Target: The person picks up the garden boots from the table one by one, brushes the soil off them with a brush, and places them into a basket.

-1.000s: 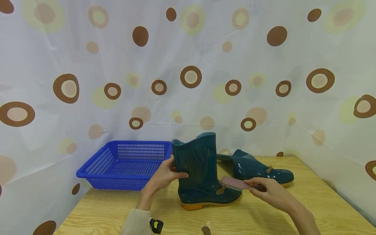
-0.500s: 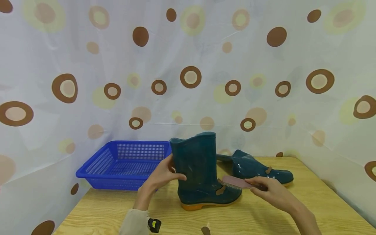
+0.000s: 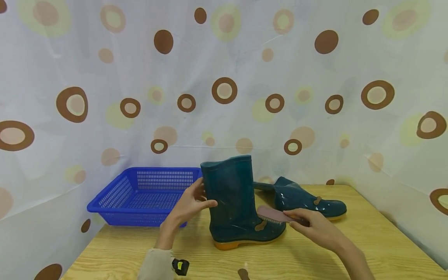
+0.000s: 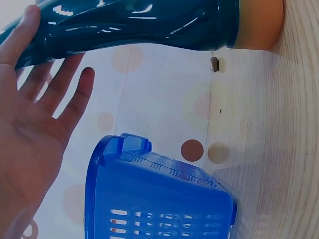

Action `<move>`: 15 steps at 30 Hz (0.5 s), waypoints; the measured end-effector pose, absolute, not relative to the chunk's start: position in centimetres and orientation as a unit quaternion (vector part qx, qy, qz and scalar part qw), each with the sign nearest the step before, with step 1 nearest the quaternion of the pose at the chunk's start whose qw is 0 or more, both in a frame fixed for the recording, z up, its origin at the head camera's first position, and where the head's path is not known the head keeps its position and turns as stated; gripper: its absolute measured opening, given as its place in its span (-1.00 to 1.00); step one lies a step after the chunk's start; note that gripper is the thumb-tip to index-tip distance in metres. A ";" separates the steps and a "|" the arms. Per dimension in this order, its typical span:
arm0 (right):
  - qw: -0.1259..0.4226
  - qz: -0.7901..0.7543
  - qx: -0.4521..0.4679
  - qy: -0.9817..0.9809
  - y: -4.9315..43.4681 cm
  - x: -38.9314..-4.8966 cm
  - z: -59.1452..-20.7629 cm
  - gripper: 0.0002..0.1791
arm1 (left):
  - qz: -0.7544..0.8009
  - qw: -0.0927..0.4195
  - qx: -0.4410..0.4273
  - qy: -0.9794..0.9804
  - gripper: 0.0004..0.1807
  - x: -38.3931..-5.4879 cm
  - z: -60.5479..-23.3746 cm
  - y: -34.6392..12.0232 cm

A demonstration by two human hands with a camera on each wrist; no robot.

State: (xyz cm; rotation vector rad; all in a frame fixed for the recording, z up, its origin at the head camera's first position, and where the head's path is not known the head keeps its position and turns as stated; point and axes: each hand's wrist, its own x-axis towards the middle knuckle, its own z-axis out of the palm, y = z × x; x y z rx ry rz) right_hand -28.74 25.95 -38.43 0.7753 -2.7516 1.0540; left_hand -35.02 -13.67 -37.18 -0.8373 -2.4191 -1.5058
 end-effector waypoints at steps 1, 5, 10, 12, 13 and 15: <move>0.046 0.345 0.256 -0.902 25.9 -28.8 -38.5 -0.53 | -0.506 0.082 -0.279 -0.812 -0.15 -35.0 -37.2 -13.7; 0.039 0.338 0.255 -0.905 25.9 -28.8 -38.5 -0.53 | -0.512 0.076 -0.270 -0.812 -0.13 -34.8 -37.1 -13.7; 0.036 0.329 0.255 -0.908 26.2 -28.9 -38.6 -0.55 | -0.518 0.077 -0.266 -0.809 -0.13 -34.8 -37.1 -13.5; 0.036 0.328 0.255 -0.909 26.3 -28.9 -38.6 -0.56 | -0.519 0.078 -0.268 -0.808 -0.13 -34.8 -37.1 -13.5; 0.036 0.327 0.255 -0.909 26.4 -28.9 -38.6 -0.56 | -0.520 0.077 -0.267 -0.807 -0.13 -34.9 -37.1 -13.5; 0.036 0.326 0.256 -0.909 26.5 -28.9 -38.7 -0.56 | -0.521 0.075 -0.267 -0.807 -0.13 -34.9 -37.1 -13.5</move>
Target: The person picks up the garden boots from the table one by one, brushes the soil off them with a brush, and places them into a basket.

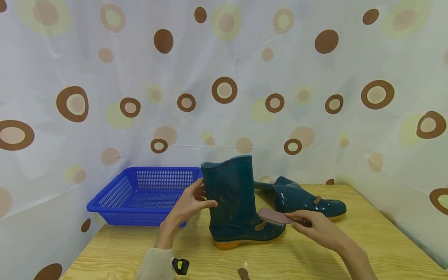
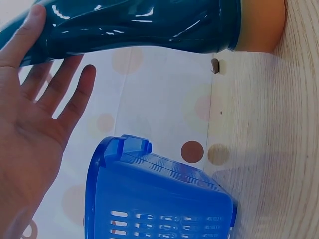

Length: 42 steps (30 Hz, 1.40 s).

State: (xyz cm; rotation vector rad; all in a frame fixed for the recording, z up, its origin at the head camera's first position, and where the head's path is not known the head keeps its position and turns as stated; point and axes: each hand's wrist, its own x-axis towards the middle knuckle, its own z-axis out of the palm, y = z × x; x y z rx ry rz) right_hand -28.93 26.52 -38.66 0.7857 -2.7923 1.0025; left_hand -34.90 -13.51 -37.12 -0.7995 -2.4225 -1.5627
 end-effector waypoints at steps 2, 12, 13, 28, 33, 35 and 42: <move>0.036 0.327 0.258 -0.909 26.6 -29.0 -38.7 -0.56 | -0.521 0.074 -0.267 -0.807 -0.13 -34.9 -37.1 -13.6; 0.023 0.322 0.264 -0.909 27.3 -29.0 -38.5 -0.55 | -0.521 0.067 -0.264 -0.809 -0.12 -34.9 -37.0 -13.5; 0.020 0.323 0.263 -0.909 27.4 -29.0 -38.5 -0.55 | -0.522 0.066 -0.265 -0.808 -0.12 -34.9 -37.0 -13.5; 0.000 0.336 0.263 -0.904 28.1 -28.9 -38.4 -0.57 | -0.523 0.062 -0.267 -0.807 -0.12 -34.9 -36.9 -13.5; 0.026 0.340 0.262 -0.903 28.0 -28.6 -38.2 -0.59 | -0.524 0.059 -0.279 -0.802 -0.14 -34.9 -36.9 -13.4; 0.045 0.341 0.258 -0.903 27.8 -28.5 -38.1 -0.60 | -0.525 0.059 -0.281 -0.801 -0.14 -34.9 -36.8 -13.3; 0.038 0.345 0.254 -0.903 26.6 -28.5 -38.0 -0.58 | -0.527 0.057 -0.285 -0.799 -0.14 -34.8 -36.8 -13.5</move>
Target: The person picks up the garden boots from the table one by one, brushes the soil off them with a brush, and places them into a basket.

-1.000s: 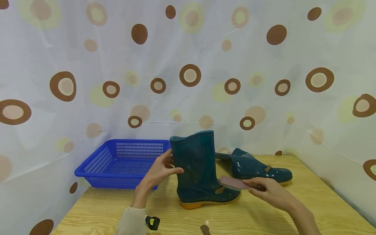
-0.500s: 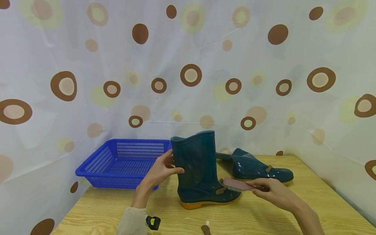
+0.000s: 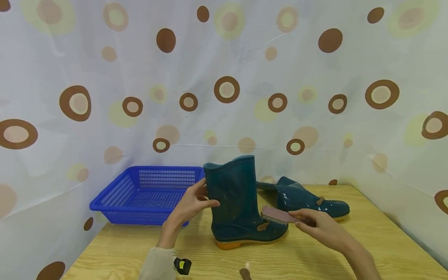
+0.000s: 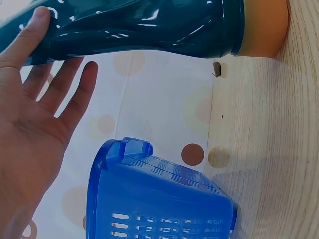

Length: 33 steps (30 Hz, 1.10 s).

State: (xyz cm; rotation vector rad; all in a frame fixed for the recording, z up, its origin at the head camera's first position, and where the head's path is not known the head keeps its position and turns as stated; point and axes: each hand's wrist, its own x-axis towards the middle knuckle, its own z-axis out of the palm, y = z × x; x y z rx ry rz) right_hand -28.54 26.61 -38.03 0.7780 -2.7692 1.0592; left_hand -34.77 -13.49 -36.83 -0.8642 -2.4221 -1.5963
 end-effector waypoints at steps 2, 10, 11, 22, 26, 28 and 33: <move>0.032 0.342 0.259 -0.903 26.5 -28.6 -38.3 -0.58 | -0.527 0.056 -0.285 -0.799 -0.14 -34.7 -36.8 -13.5; 0.029 0.328 0.262 -0.907 27.1 -28.6 -38.3 -0.59 | -0.529 0.055 -0.278 -0.800 -0.13 -34.7 -36.9 -13.6; 0.027 0.327 0.262 -0.907 27.2 -28.6 -38.3 -0.59 | -0.529 0.056 -0.277 -0.800 -0.13 -34.7 -36.9 -13.6; 0.008 0.335 0.257 -0.906 28.1 -28.6 -38.3 -0.59 | -0.526 0.058 -0.276 -0.802 -0.15 -35.0 -37.0 -13.5; 0.005 0.338 0.255 -0.906 28.3 -28.6 -38.3 -0.59 | -0.529 0.057 -0.276 -0.801 -0.15 -35.0 -37.1 -13.5; 0.007 0.334 0.251 -0.909 28.3 -28.6 -38.3 -0.60 | -0.529 0.057 -0.276 -0.801 -0.15 -35.1 -37.1 -13.5; 0.031 0.307 0.234 -0.922 28.2 -28.4 -38.2 -0.64 | -0.529 0.057 -0.275 -0.801 -0.15 -35.1 -37.2 -13.5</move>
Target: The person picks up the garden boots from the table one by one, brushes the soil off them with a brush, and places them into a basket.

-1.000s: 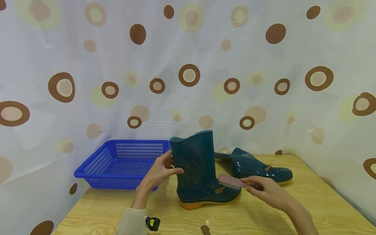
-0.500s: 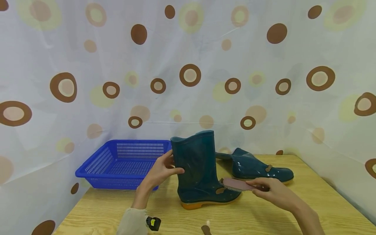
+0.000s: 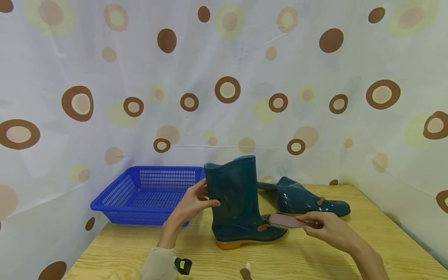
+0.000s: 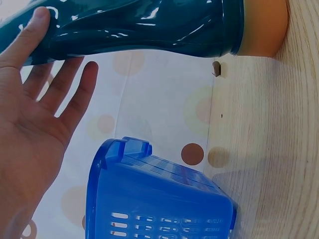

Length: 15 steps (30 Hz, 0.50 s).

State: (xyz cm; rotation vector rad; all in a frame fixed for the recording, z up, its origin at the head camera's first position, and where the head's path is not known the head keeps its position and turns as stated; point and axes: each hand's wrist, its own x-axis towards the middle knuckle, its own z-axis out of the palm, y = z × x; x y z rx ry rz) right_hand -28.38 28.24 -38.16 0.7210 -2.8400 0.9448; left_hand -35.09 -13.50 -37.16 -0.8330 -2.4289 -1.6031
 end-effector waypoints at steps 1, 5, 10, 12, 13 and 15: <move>0.040 0.300 0.231 -0.925 28.2 -28.3 -38.1 -0.65 | -0.529 0.057 -0.275 -0.801 -0.15 -35.1 -37.2 -13.5; 0.081 0.289 0.224 -0.927 28.1 -28.0 -37.9 -0.68 | -0.529 0.055 -0.280 -0.799 -0.15 -35.0 -37.1 -13.5; 0.111 0.315 0.238 -0.912 27.7 -27.9 -37.7 -0.67 | -0.530 0.053 -0.286 -0.797 -0.15 -34.9 -37.0 -13.5; 0.104 0.330 0.260 -0.901 27.4 -27.9 -37.8 -0.66 | -0.529 0.053 -0.285 -0.797 -0.15 -34.9 -36.9 -13.5; 0.097 0.336 0.276 -0.896 27.3 -28.0 -37.9 -0.65 | -0.529 0.053 -0.284 -0.798 -0.15 -34.9 -36.9 -13.5; 0.080 0.345 0.301 -0.886 27.1 -28.1 -38.1 -0.65 | -0.529 0.053 -0.284 -0.798 -0.15 -34.9 -36.9 -13.5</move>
